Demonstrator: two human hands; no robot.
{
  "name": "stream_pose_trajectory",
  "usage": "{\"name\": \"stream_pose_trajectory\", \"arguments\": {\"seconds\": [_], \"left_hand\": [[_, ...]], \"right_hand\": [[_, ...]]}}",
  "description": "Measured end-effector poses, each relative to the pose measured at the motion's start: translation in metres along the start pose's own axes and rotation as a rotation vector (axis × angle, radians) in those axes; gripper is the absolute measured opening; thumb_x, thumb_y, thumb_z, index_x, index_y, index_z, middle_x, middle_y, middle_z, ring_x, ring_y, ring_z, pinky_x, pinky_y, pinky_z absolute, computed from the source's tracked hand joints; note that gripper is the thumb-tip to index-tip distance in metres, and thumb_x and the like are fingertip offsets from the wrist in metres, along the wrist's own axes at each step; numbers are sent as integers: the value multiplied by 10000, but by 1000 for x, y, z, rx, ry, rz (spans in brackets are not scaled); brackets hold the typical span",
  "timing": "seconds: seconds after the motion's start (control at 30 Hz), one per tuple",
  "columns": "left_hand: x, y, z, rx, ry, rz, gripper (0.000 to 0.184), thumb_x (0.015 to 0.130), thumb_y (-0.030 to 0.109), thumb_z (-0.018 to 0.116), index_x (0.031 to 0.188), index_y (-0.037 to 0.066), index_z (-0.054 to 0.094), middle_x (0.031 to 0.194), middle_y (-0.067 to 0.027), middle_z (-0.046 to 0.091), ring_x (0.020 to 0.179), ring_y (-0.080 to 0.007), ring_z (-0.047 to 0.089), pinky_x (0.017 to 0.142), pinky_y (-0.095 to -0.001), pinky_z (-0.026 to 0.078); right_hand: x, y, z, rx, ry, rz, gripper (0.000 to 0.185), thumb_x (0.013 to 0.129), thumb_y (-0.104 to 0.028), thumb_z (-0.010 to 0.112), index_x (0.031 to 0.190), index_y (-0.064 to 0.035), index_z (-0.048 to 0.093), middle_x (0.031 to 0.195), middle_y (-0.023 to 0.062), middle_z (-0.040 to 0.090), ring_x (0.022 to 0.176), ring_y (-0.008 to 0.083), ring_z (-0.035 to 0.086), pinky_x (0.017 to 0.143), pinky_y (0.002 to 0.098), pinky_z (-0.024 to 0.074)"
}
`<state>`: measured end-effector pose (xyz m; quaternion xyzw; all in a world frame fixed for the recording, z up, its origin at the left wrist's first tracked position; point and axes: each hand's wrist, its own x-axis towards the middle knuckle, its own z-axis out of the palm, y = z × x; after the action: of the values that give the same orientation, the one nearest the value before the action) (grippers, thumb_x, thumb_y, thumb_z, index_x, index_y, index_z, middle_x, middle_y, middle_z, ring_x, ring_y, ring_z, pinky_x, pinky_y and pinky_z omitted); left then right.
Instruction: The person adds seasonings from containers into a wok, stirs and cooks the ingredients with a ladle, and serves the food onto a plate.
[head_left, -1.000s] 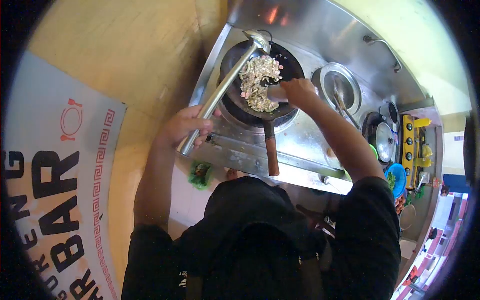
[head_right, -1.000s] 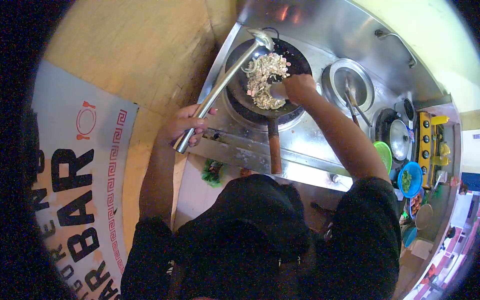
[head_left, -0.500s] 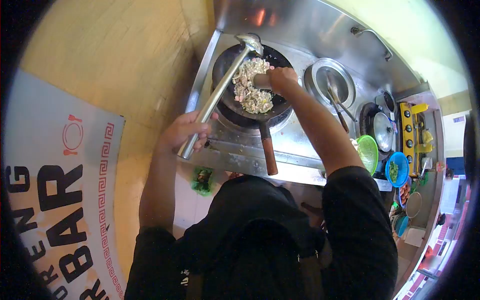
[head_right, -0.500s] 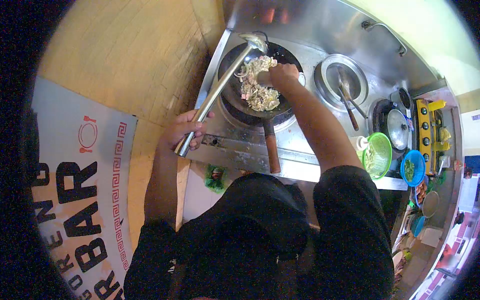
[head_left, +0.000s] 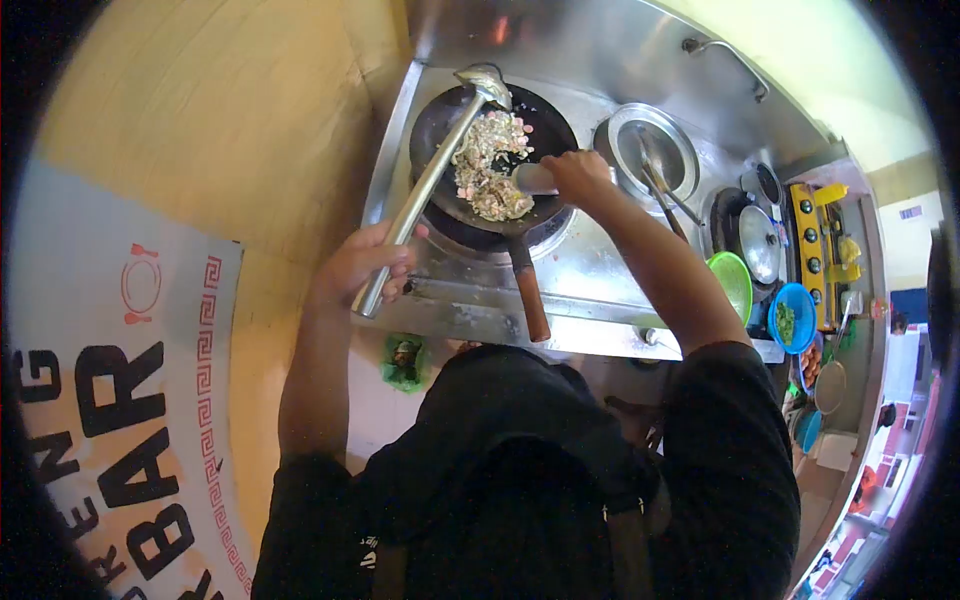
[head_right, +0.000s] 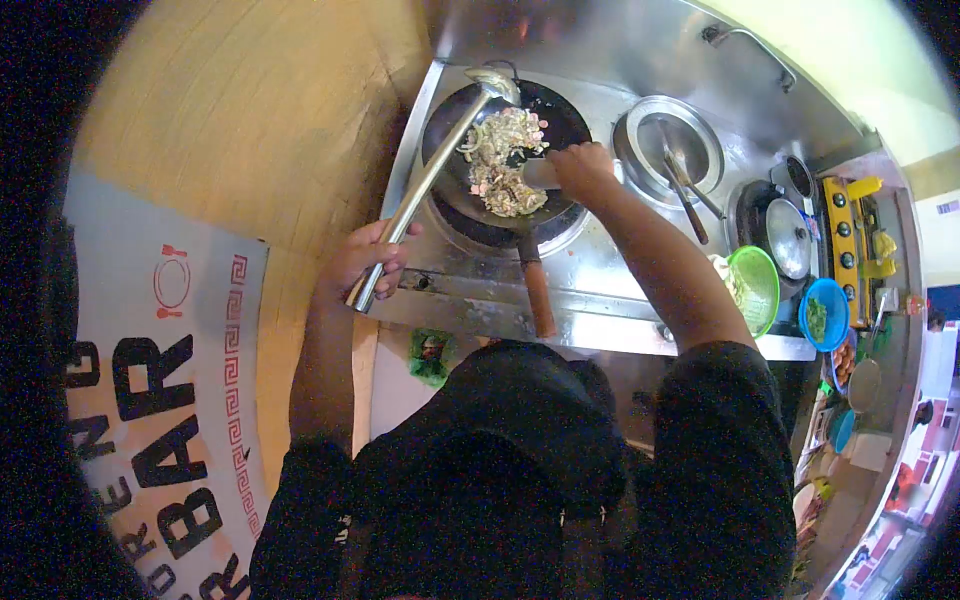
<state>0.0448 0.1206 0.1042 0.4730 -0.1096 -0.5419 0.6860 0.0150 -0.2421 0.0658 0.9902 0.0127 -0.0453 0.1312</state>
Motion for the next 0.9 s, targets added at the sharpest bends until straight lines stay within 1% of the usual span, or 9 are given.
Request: {"name": "stream_pose_trajectory", "arguments": {"seconds": [0.07, 0.2, 0.23, 0.33, 0.5, 0.6, 0.77, 0.83, 0.9], "left_hand": [[2, 1, 2, -6, -9, 6, 477, 839, 163, 594, 1243, 6, 395, 643, -5, 450, 436, -109, 498, 382, -238, 408], [5, -2, 3, 3, -35, -22, 469, 844, 152, 585, 1244, 7, 387, 647, -5, 446, 434, -106, 488, 380, -228, 403], [6, -4, 3, -2, -36, -15, 470, 848, 155, 581, 1249, 11, 382, 649, -4, 444, 433, -104, 483, 381, -227, 403], [8, -10, 1, 15, -30, -9, 468, 857, 160, 570, 1259, 21, 373, 651, -1, 441, 434, -100, 480, 382, -227, 401], [4, -18, 11, -45, -17, 13, 401, 845, 120, 541, 1224, 52, 430, 676, -15, 456, 458, -111, 470, 414, -251, 404], [9, -25, 14, 1, -12, 25, 474, 879, 177, 553, 1283, 27, 354, 656, 8, 431, 432, -95, 463, 382, -246, 408], [15, -37, 29, 15, 111, 104, 421, 841, 127, 548, 1233, 18, 441, 657, -7, 441, 442, -111, 454, 390, -260, 388], [20, -37, 47, 45, 151, 129, 359, 846, 159, 557, 1165, 19, 471, 656, -6, 445, 435, -111, 446, 374, -246, 378], [33, -74, -27, 54, 280, 122, 227, 867, 251, 544, 1003, 78, 488, 658, -3, 460, 436, -104, 444, 339, -224, 379]], "right_hand": [[7, -4, 1, 58, -169, 9, 240, 808, -229, 593, 1042, -181, 616, 886, 94, 674, 847, 270, 660, 707, 392, 501], [7, -20, 5, 70, 166, -9, 196, 789, -211, 603, 972, -161, 653, 886, 103, 680, 845, 276, 667, 717, 389, 510], [7, -20, -5, 75, -34, 0, 199, 803, -220, 587, 984, -168, 651, 882, 101, 679, 840, 278, 665, 718, 393, 506], [-1, -12, -5, 73, -172, 11, 271, 748, -178, 642, 1018, -201, 628, 878, 74, 675, 855, 274, 660, 746, 386, 502], [-16, 2, 11, -5, 0, 44, 279, 744, -205, 656, 1019, -178, 620, 891, 82, 684, 861, 265, 669, 731, 400, 518], [-23, -1, 15, 117, -232, 100, 351, 740, -244, 673, 1074, -171, 592, 942, 90, 680, 890, 269, 663, 746, 416, 516], [-61, 5, 33, 930, -56, 390, 785, 561, -370, 808, 1237, -99, 516, 1018, 152, 659, 894, 301, 648, 804, 385, 510], [-90, 10, 44, 1267, 197, 307, 826, 572, -358, 813, 1270, -62, 485, 1041, 170, 643, 918, 257, 634, 824, 370, 500], [-147, 26, 10, 1500, 283, 414, 860, 585, -372, 819, 1295, -43, 461, 1157, 164, 582, 1044, 221, 561, 914, 359, 437]]}}
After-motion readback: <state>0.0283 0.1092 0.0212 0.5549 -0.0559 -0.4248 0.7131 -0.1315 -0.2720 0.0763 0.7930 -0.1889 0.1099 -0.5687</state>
